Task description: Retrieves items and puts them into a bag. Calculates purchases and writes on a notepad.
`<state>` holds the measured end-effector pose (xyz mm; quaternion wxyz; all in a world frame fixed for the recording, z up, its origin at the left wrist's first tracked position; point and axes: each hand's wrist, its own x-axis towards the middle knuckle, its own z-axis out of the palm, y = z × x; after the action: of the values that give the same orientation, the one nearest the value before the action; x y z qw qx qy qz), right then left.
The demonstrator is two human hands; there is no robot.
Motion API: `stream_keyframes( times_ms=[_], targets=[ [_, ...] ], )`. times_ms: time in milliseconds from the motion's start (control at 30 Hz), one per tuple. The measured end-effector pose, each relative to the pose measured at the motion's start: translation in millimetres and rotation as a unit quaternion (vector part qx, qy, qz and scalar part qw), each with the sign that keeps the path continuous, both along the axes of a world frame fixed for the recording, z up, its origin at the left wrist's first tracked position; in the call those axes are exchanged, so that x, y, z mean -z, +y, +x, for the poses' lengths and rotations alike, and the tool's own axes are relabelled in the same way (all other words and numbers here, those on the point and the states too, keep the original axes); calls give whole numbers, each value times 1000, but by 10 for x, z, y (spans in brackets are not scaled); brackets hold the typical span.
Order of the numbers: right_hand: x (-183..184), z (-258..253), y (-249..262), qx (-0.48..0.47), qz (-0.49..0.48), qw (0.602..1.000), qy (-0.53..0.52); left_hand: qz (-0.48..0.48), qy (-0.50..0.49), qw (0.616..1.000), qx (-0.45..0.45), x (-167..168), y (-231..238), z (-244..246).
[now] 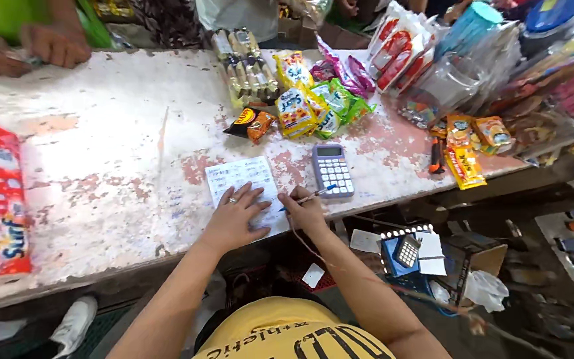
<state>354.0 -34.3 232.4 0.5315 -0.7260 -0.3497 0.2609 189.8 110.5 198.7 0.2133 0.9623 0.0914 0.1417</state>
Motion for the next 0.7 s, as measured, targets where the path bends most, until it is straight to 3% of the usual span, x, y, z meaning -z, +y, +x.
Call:
stream_keyframes(
  times_ms=[333,700],
  targets=[
    [134,-31,-30,18,51,993,-101,12,24,1000,5,-8,-10,18],
    [113,-3,-41,5,69,993,-93,21,24,999,-1,-18,-15,38]
  ],
)
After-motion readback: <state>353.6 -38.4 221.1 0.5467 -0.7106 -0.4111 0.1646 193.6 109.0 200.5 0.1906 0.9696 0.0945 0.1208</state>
